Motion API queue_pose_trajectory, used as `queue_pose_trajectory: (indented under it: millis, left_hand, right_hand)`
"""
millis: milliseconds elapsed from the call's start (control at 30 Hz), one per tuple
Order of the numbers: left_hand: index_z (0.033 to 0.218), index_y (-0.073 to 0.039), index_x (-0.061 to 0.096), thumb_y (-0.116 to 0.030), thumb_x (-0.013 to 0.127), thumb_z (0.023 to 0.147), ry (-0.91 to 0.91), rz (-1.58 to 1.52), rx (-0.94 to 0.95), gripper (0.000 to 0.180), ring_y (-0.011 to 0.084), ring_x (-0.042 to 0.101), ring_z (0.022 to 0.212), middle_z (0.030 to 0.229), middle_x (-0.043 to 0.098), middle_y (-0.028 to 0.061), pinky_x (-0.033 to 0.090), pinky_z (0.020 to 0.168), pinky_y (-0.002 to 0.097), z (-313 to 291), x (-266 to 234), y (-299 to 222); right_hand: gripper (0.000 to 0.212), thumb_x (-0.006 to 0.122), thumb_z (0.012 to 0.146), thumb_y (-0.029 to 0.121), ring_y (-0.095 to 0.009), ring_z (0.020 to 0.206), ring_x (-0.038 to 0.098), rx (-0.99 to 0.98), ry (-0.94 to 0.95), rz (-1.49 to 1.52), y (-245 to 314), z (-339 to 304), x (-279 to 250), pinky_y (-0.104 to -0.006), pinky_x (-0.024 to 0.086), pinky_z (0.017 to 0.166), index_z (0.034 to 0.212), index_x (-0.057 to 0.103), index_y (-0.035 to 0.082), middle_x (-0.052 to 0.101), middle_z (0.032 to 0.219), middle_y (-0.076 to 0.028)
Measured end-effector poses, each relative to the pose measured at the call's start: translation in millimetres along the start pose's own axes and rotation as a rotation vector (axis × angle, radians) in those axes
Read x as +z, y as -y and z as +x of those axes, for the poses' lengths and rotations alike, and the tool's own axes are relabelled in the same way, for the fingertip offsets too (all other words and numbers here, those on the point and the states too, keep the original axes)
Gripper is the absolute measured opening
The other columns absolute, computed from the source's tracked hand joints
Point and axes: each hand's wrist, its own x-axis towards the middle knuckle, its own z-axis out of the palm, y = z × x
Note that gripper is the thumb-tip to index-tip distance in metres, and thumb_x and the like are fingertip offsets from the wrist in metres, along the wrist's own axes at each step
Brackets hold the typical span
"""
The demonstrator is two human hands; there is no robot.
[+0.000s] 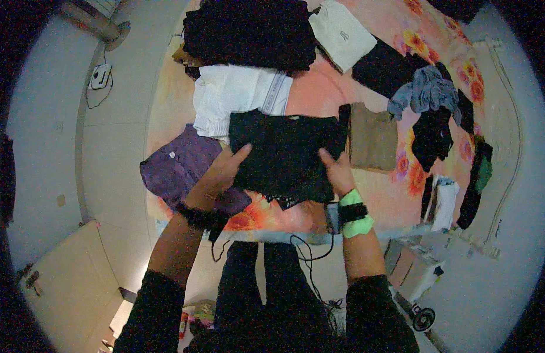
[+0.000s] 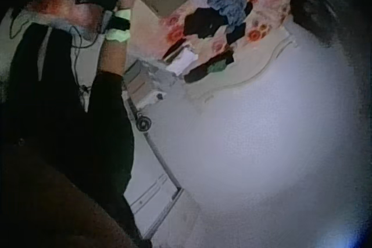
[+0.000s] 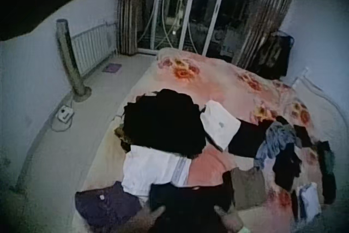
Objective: The person folds multiple garments on a bed, including a polka-dot top, green shirt, beige pants, purple shirt, and several t-shirts. Each item is smoothed, folded, and placed into a growing stack on the bed.
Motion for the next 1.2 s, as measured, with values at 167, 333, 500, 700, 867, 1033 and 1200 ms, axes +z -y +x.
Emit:
queue_pose_trajectory:
  millis: [167,333,500,700,867,1033,1200]
  left_hand:
    - [0.131,0.006,0.052,-0.03,0.057,0.1,0.18,-0.2,0.153,0.048,0.0218,0.063,0.1,0.113,0.066,0.0144,0.051,0.087,0.0342,138.3,44.7,-19.2]
    - [0.134,0.004,0.047,-0.031,0.06,0.098,-0.336,0.557,0.563,0.052,0.0308,0.068,0.095,0.115,0.066,0.0208,0.054,0.085,0.0396,202.3,52.0,-8.2]
    - [0.132,0.0,0.049,-0.016,0.057,0.1,-0.363,0.071,0.572,0.038,0.0226,0.064,0.11,0.118,0.065,0.015,0.051,0.093,0.0337,94.1,12.2,64.9]
    - [0.12,-0.004,0.058,-0.008,0.055,0.097,-1.123,0.261,0.229,0.023,0.0168,0.061,0.093,0.107,0.065,0.0075,0.051,0.079,0.0317,-94.5,-97.7,171.0]
    - [0.131,-0.005,0.052,-0.012,0.057,0.098,-1.032,0.101,0.057,0.034,0.0158,0.062,0.097,0.11,0.064,0.0072,0.053,0.078,0.0301,-137.0,-121.1,211.0]
    - [0.135,-0.003,0.049,-0.01,0.062,0.095,-1.121,-0.212,0.245,0.043,0.016,0.064,0.09,0.11,0.064,0.0091,0.052,0.081,0.0296,-95.7,-165.9,175.2]
    - [0.12,-0.003,0.06,-0.008,0.07,0.087,-1.06,0.097,0.315,0.034,0.0178,0.063,0.088,0.102,0.065,0.0091,0.051,0.079,0.0305,-61.9,-211.7,147.2]
  right_hand:
    - [0.071,0.071,0.09,0.038,-0.027,0.103,0.062,0.013,-0.097,-0.171,-5.5,99.8,-56.7,-0.0369,0.049,0.093,0.14,0.045,-0.007,0.063,0.124,-0.015]
    - [0.067,0.067,0.093,0.041,-0.029,0.109,0.059,0.113,-0.197,-0.484,-27.6,179.7,-72.0,-0.0394,0.046,0.096,0.138,0.046,-0.004,0.061,0.124,-0.016]
    - [0.043,0.061,0.098,0.019,-0.024,0.118,0.056,-0.675,-0.388,-0.761,-24.3,128.7,-44.9,-0.0353,0.047,0.098,0.134,0.048,-0.001,0.058,0.13,-0.015]
    - [0.025,0.058,0.098,0.012,-0.023,0.099,0.063,-0.246,0.43,-0.417,-43.1,6.9,102.0,-0.0329,0.05,0.087,0.121,0.058,0.001,0.064,0.109,-0.014]
    - [0.042,0.064,0.093,0.016,-0.035,0.111,0.059,-0.344,0.482,-0.551,-77.8,-33.0,201.3,-0.0402,0.046,0.096,0.128,0.052,-0.003,0.06,0.119,-0.022]
    - [0.056,0.066,0.091,0.02,-0.044,0.124,0.047,-0.455,0.425,-0.55,-74.0,-6.9,255.6,-0.0455,0.036,0.108,0.137,0.044,-0.004,0.051,0.131,-0.029]
    - [0.069,0.074,0.083,0.026,-0.044,0.124,0.049,-0.507,0.309,-0.698,-62.3,40.8,303.4,-0.0458,0.037,0.107,0.138,0.045,-0.005,0.054,0.131,-0.029]
